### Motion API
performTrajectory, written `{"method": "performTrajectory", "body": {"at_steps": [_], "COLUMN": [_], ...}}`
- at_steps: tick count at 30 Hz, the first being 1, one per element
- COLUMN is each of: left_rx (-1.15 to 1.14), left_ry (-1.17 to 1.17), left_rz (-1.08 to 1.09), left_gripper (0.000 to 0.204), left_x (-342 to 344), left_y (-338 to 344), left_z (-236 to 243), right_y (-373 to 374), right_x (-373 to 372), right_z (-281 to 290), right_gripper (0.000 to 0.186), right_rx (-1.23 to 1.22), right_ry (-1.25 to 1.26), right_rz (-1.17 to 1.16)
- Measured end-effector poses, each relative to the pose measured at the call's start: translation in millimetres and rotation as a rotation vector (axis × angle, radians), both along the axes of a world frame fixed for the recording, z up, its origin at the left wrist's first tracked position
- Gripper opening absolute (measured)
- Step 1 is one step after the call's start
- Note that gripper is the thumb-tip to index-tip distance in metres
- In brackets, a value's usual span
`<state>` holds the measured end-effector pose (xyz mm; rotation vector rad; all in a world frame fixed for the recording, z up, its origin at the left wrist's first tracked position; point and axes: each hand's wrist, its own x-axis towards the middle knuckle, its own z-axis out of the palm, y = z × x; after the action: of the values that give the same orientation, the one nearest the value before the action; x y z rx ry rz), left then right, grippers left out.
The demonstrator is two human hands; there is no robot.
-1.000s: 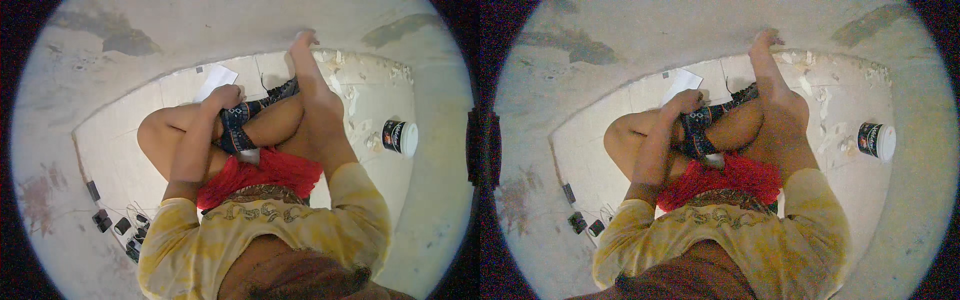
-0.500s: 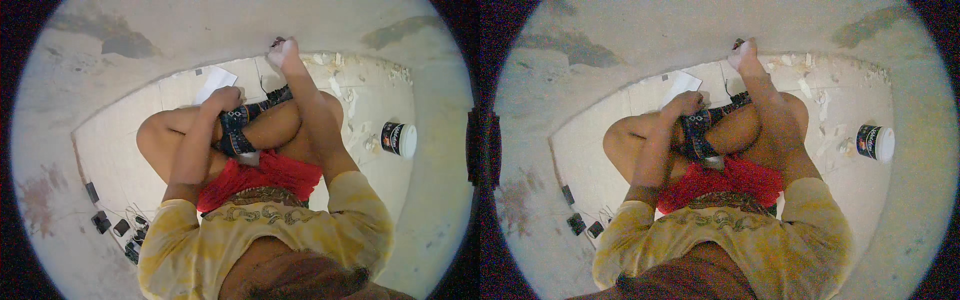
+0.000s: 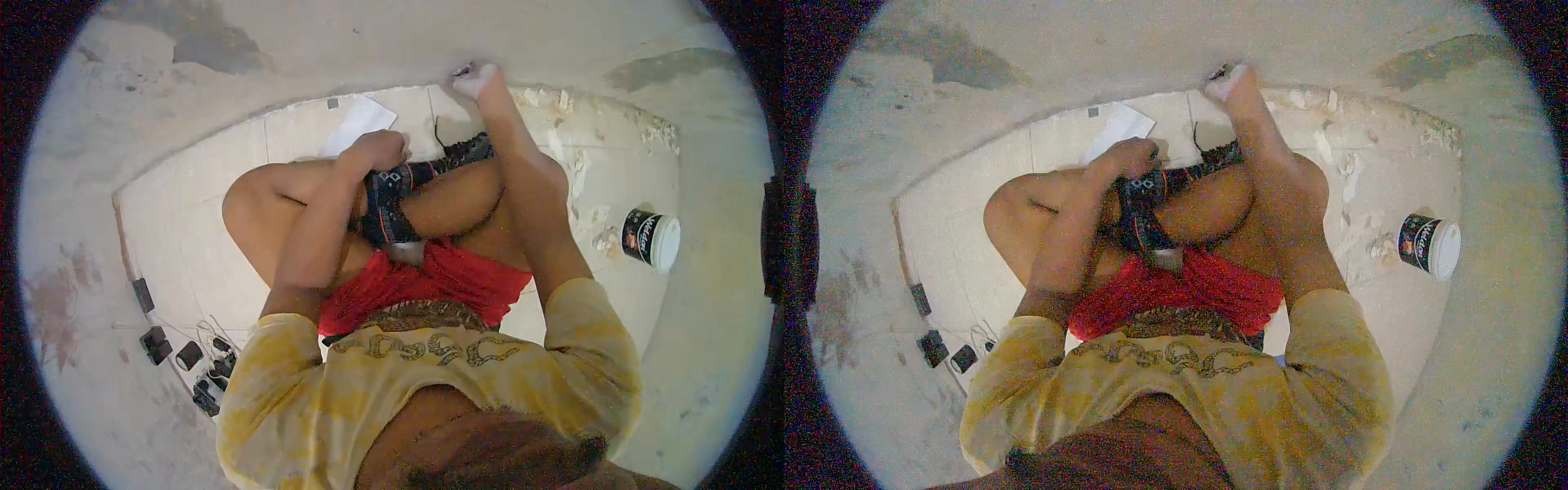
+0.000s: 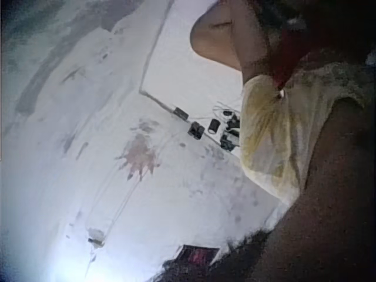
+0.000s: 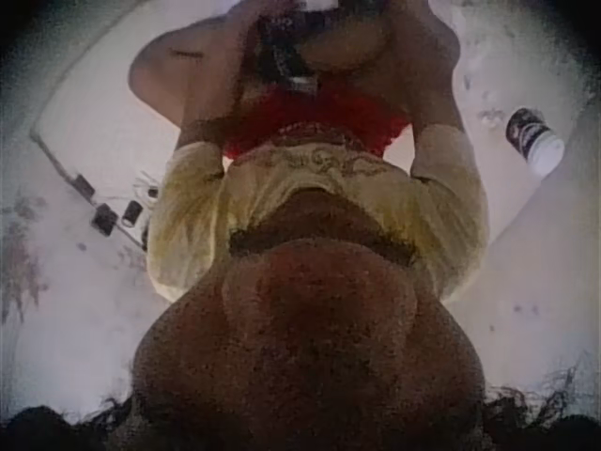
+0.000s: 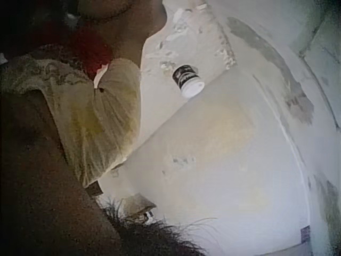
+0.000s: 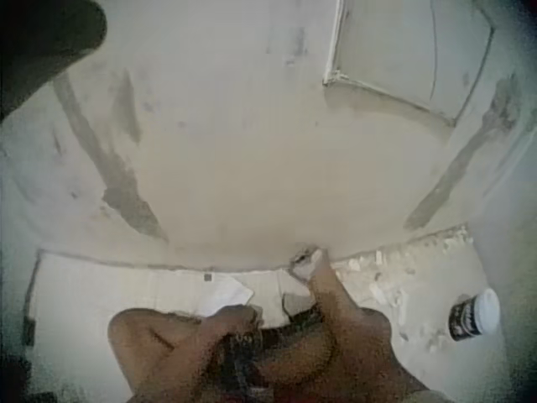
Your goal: The person patches a damaged wall by first scraping the area with a tool, then applying white putty from a container using a scraper, and smoothing the surface by hand.
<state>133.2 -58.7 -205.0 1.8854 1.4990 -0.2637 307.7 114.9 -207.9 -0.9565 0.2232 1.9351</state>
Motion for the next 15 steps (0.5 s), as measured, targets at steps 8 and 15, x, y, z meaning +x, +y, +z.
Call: {"method": "performTrajectory", "body": {"at_steps": [8,15], "left_rx": [0.053,0.001], "left_ry": [-0.029,0.023], "left_rz": [-0.041,-0.022], "left_gripper": [0.032,0.032], "left_x": [11,16], "left_y": [6,5], "left_z": [1,15], "right_y": [55,23], "right_x": [31,25], "right_z": [-53,-16], "right_gripper": [0.020,0.023], "right_rx": [-0.168,0.027], "right_ry": [-0.074,-0.026], "right_rz": [-0.061,-0.047]}}
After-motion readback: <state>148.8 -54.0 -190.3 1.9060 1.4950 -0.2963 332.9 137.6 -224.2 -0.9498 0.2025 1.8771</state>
